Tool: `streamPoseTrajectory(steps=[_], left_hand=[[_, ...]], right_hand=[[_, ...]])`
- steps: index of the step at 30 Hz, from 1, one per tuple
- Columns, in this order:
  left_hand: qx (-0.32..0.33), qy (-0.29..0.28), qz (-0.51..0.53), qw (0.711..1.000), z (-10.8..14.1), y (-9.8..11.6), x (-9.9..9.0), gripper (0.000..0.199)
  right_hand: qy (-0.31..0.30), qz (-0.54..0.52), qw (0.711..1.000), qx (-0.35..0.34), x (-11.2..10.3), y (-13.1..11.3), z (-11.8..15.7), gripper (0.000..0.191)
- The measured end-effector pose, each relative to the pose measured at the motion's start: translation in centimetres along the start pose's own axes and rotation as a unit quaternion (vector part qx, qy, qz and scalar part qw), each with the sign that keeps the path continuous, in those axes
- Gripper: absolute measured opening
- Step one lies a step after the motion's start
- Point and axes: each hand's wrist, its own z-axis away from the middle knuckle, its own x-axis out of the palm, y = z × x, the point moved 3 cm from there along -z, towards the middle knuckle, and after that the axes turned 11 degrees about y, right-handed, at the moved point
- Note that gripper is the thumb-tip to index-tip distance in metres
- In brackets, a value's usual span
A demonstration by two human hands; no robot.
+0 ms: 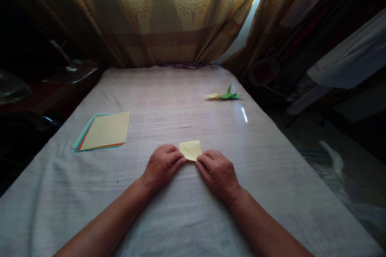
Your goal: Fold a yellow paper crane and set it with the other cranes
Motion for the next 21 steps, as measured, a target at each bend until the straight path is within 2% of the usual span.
streamPoseTrajectory(steps=[8,14,21], left_hand=[[0.003,-0.051,0.086,0.995,-0.6,-0.8,-0.5,0.03],[0.006,-0.098,0.123,0.988,-0.8,-1.5,-0.9,0.024],[-0.008,-0.084,0.114,0.99,-0.7,-1.4,-0.9,0.022]], right_hand=[[-0.013,-0.031,0.999,0.029,0.0,0.4,-0.1,0.019],[-0.022,-0.073,0.995,0.068,0.2,0.8,-0.3,0.016],[-0.035,-0.079,0.993,0.079,0.1,1.0,-0.6,0.013]])
